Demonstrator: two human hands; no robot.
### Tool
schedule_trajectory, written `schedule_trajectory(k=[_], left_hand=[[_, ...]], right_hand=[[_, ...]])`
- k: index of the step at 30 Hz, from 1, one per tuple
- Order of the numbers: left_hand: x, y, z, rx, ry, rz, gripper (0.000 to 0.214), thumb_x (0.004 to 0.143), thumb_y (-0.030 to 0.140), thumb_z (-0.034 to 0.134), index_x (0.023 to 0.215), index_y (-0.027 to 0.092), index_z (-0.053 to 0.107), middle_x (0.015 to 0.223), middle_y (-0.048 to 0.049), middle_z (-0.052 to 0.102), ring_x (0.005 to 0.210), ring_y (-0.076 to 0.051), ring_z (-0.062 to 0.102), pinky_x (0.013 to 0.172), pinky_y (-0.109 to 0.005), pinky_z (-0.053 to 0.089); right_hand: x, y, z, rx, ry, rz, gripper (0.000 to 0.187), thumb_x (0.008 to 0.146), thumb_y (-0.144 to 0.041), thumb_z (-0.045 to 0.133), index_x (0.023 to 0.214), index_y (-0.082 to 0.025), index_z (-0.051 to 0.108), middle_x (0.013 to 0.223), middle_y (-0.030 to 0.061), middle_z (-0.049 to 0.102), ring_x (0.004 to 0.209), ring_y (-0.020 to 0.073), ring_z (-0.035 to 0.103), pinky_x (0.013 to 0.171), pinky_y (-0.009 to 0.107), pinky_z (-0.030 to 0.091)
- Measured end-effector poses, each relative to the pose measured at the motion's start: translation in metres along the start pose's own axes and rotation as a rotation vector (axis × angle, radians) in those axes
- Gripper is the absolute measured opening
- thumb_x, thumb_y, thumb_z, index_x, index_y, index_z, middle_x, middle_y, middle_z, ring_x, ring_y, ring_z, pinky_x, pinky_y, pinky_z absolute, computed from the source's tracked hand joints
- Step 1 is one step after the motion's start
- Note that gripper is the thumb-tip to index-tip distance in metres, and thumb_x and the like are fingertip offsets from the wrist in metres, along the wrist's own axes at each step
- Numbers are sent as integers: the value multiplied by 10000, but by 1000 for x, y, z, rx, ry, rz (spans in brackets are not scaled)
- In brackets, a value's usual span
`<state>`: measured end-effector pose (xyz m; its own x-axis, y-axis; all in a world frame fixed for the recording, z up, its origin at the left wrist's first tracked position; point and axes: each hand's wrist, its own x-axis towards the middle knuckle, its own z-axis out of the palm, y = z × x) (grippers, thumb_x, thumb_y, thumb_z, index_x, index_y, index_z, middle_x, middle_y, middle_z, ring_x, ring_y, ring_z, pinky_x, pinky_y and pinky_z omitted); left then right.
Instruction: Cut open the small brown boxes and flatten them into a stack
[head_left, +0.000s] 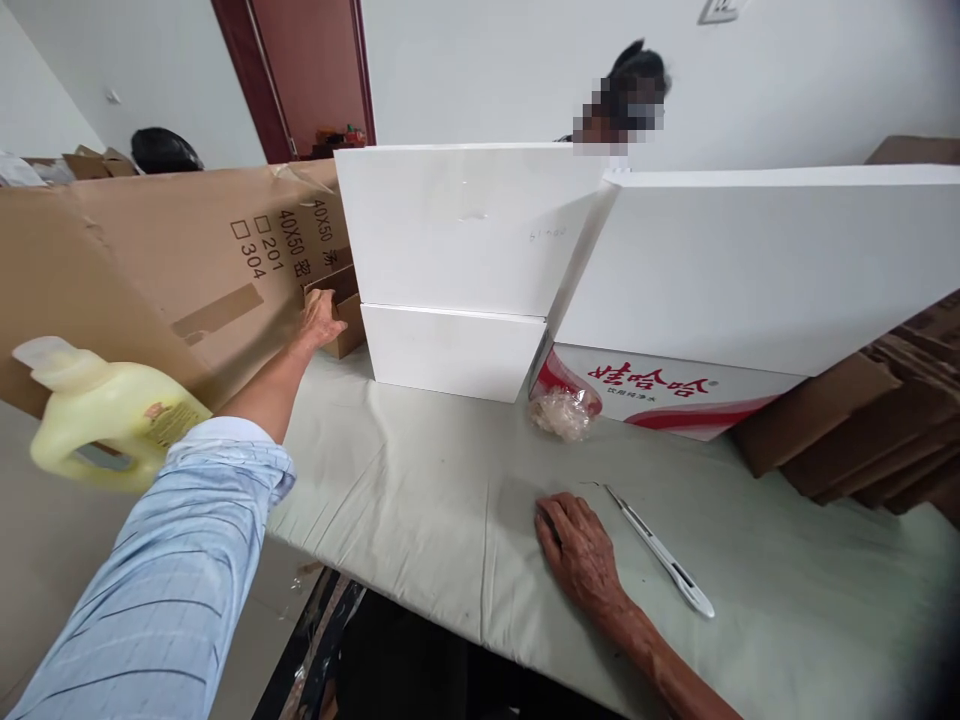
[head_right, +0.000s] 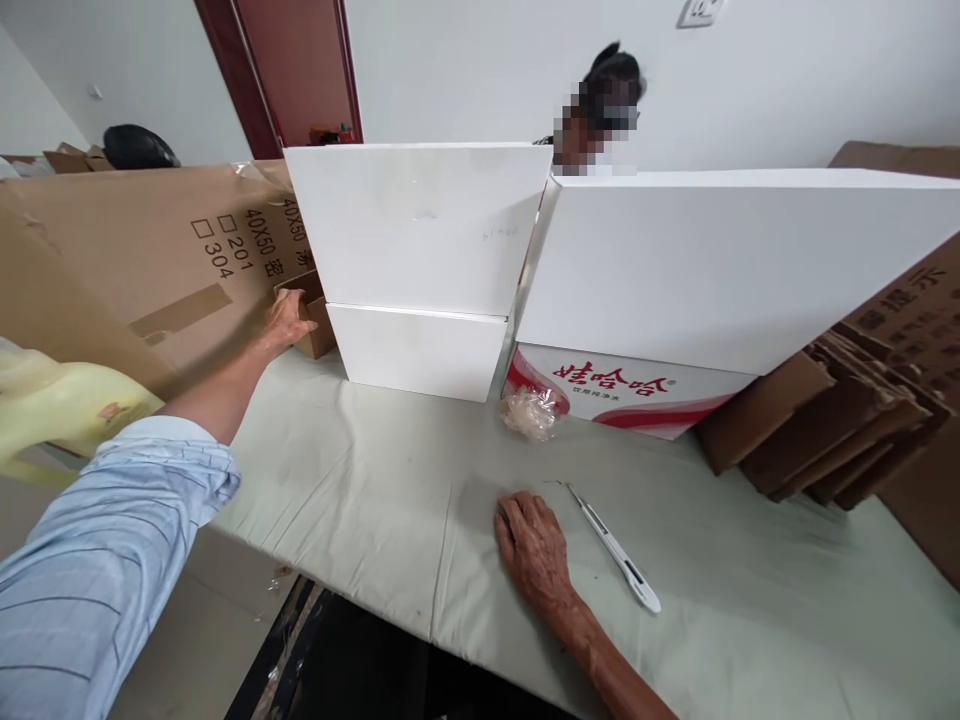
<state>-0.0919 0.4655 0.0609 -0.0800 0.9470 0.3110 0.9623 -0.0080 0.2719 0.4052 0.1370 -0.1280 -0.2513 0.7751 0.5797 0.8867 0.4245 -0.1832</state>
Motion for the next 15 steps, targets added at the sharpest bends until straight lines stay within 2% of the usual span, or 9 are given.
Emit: schedule_trajectory(k=[2,4,6,8,11,15], left_hand=[[-5,2,3,27,-14,-1,713,904,314,804,1542,157,527,1640,-228,456,1457,-439,549,1189,-556,478],[-14,2,3,53,-32,2,516,941,325,791,1407,156,645,1568,-210,535,1362,-409,623,1142,-570,520],[-26,2,0,74,-40,4,395,1002,366,754,1336,165,685,1469,-165,626,1276,-339,671,1084,-545,572],[-38,2,-7,89,-27,-1,386,1035,406,730,1345,181,677,1394,-122,677,1215,-288,693,1030,-510,610],[-61,2,-27,99,24,-8,345,1040,409,722,1292,175,693,1333,-110,696,1154,-265,703,992,-480,615],[-112,-3,-66,79,113,10,204,1010,306,640,958,163,776,1209,-133,698,1058,-293,690,952,-443,567]], right_hand=[[1,-2,-1,6,-8,11,234,1114,-268,477,1092,-232,707,1007,112,705,917,279,629,865,413,510],[1,-2,-1,-2,-13,20,252,1117,-268,462,1070,-236,707,997,112,701,910,277,625,848,408,505],[2,-2,0,-15,-9,20,265,1116,-263,452,1051,-237,708,986,112,699,901,274,622,835,404,498],[2,-1,1,-25,0,12,270,1110,-257,451,1036,-235,709,964,109,695,889,271,617,831,403,491],[3,1,4,-38,17,2,272,1103,-253,454,1008,-233,708,936,101,686,875,267,604,827,398,476],[4,1,8,-45,39,-7,273,1098,-248,461,970,-229,701,928,97,674,878,262,598,840,382,461]])
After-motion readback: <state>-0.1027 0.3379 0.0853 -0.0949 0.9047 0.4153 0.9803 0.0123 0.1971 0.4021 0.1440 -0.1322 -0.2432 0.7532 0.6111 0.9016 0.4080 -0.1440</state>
